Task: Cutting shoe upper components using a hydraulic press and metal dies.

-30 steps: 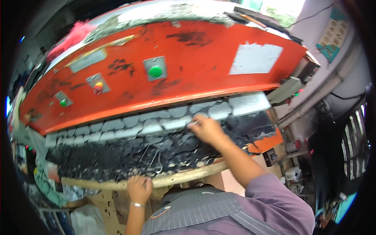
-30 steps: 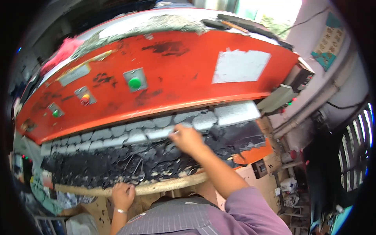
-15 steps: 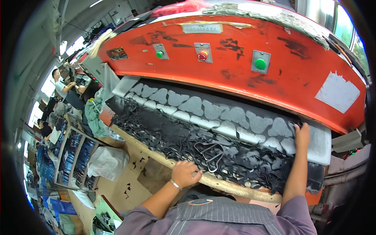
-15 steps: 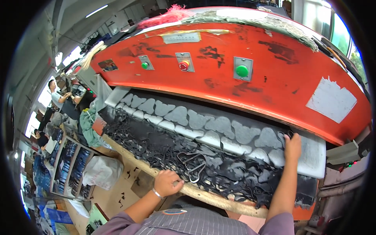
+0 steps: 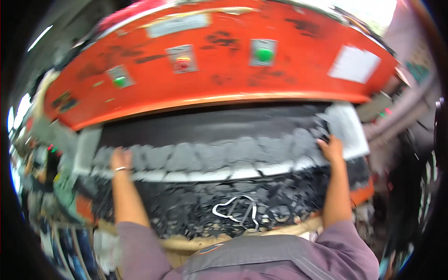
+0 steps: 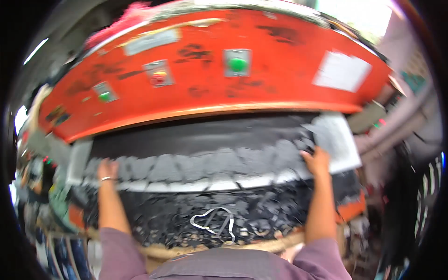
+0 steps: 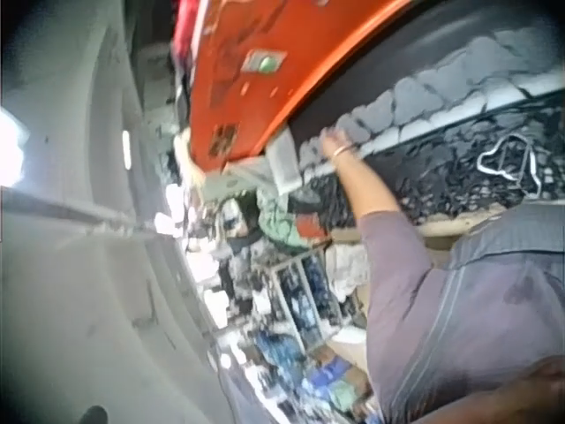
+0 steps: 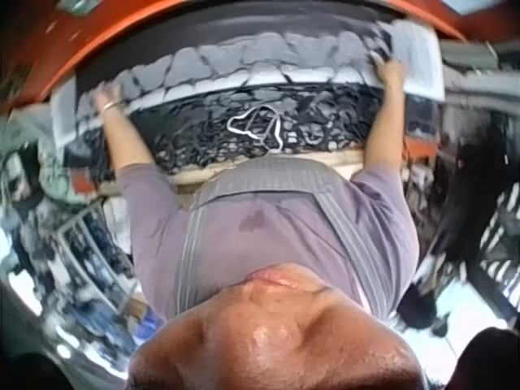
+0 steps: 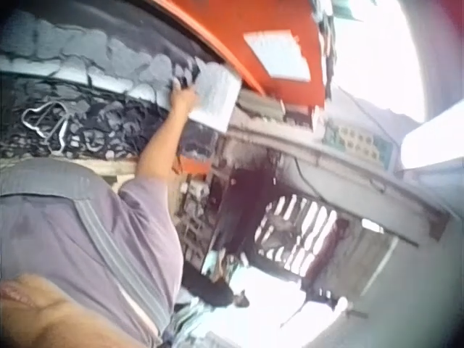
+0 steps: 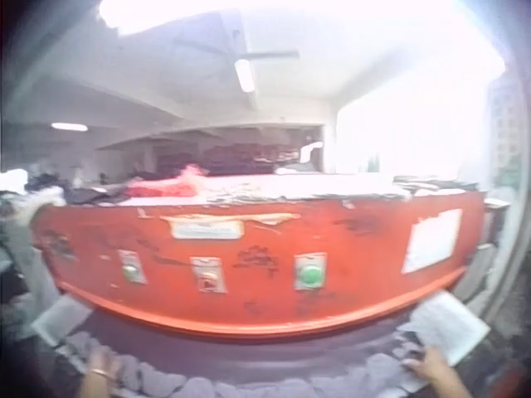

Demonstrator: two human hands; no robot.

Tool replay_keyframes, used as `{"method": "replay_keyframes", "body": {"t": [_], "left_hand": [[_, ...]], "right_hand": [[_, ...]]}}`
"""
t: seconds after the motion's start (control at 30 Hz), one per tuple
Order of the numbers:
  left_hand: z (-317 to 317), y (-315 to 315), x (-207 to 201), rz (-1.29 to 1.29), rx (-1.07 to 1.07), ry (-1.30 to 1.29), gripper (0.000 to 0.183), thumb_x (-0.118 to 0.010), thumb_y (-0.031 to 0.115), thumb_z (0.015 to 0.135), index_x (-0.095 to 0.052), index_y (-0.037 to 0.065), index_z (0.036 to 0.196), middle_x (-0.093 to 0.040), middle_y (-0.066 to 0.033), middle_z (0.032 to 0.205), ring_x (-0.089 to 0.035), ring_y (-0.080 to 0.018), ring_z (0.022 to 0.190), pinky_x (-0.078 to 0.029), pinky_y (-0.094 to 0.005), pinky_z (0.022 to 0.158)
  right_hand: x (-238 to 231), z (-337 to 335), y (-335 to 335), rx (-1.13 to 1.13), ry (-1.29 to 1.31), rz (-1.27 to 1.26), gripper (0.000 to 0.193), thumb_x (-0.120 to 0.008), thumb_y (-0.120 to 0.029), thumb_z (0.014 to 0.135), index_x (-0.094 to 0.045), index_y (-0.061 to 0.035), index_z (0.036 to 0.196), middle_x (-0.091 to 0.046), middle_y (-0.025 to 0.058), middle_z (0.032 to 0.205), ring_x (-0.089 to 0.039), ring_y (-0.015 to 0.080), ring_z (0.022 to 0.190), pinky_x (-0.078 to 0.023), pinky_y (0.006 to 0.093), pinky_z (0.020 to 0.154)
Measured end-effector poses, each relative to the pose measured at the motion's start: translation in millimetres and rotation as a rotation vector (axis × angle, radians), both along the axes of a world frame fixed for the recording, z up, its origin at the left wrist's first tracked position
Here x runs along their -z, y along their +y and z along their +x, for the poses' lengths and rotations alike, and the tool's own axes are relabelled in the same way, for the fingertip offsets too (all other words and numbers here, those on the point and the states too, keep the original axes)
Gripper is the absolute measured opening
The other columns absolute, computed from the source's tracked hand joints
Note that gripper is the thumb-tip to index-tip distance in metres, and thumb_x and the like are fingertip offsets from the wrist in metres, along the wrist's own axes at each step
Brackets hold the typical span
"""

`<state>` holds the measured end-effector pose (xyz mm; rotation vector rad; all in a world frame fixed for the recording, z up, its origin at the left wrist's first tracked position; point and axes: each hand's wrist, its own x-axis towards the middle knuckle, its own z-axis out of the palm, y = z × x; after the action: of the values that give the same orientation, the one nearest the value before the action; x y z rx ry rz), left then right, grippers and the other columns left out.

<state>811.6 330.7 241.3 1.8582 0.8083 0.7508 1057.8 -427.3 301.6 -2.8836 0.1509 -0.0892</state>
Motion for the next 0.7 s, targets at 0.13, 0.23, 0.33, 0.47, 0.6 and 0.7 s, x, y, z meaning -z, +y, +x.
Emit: {"method": "replay_keyframes", "body": {"t": [0.13, 0.23, 0.33, 0.47, 0.6, 0.7], "left_hand": [[32.3, 91.8, -9.2, -0.945, -0.188, -0.226, 0.031, -0.065, 0.031, 0.088, -0.054, 0.003, 0.096, -0.061, -0.0091, 0.084, -0.057, -0.0169, 0.068, -0.045, -0.0273, 0.053], [94.9, 33.6, -22.9, -0.721, -0.078, 0.155, 0.029, -0.062, 0.032, 0.090, -0.051, 0.008, 0.080, -0.056, -0.0048, 0.068, -0.049, -0.0139, 0.051, -0.035, -0.0279, 0.041], [77.4, 49.0, -19.7, -0.136, -0.008, 0.510, 0.035, -0.057, 0.034, 0.093, -0.049, 0.007, 0.072, -0.053, -0.0033, 0.058, -0.043, -0.0135, 0.039, -0.032, -0.0301, 0.035], [60.1, 33.6, -19.8, 0.103, -0.006, 0.569, 0.041, -0.054, 0.034, 0.095, -0.048, 0.003, 0.069, -0.052, -0.0064, 0.052, -0.045, -0.0154, 0.034, -0.030, -0.0312, 0.031], [35.8, 14.3, -17.3, 0.199, -0.001, 0.574, 0.042, -0.054, 0.033, 0.094, -0.048, 0.001, 0.067, -0.051, -0.0076, 0.050, -0.046, -0.0170, 0.032, -0.032, -0.0318, 0.029], [12.6, -1.4, -12.1, 0.212, 0.023, 0.562, 0.045, -0.052, 0.034, 0.095, -0.048, 0.000, 0.066, -0.050, -0.0079, 0.048, -0.045, -0.0168, 0.031, -0.032, -0.0315, 0.029]], "right_hand": [[20.2, -3.3, 51.1, 0.114, 0.020, -0.007, 0.058, -0.070, -0.050, 0.077, -0.058, -0.0061, 0.113, -0.055, 0.0237, 0.111, -0.053, 0.0415, 0.108, -0.047, 0.0482, 0.086], [17.8, -19.3, 25.4, 0.174, -0.039, -0.033, 0.059, -0.065, -0.055, 0.079, -0.057, -0.0051, 0.108, -0.058, 0.0210, 0.109, -0.059, 0.0399, 0.100, -0.049, 0.0477, 0.082], [20.2, -16.8, 8.9, 0.115, -0.013, -0.049, 0.059, -0.063, -0.055, 0.081, -0.057, -0.0031, 0.108, -0.060, 0.0189, 0.113, -0.059, 0.0371, 0.102, -0.048, 0.0446, 0.085], [16.2, -33.0, -23.6, 0.139, 0.018, -0.062, 0.060, -0.061, -0.056, 0.082, -0.057, -0.0036, 0.111, -0.060, 0.0185, 0.114, -0.057, 0.0355, 0.107, -0.046, 0.0435, 0.089], [23.7, -48.6, -43.5, 0.124, 0.013, -0.031, 0.061, -0.062, -0.056, 0.082, -0.057, -0.0037, 0.114, -0.060, 0.0184, 0.113, -0.057, 0.0357, 0.108, -0.046, 0.0435, 0.088], [23.3, -59.1, -54.5, 0.150, -0.030, 0.024, 0.057, -0.062, -0.053, 0.082, -0.059, -0.0037, 0.110, -0.061, 0.0174, 0.112, -0.057, 0.0353, 0.107, -0.046, 0.0435, 0.089]]}}
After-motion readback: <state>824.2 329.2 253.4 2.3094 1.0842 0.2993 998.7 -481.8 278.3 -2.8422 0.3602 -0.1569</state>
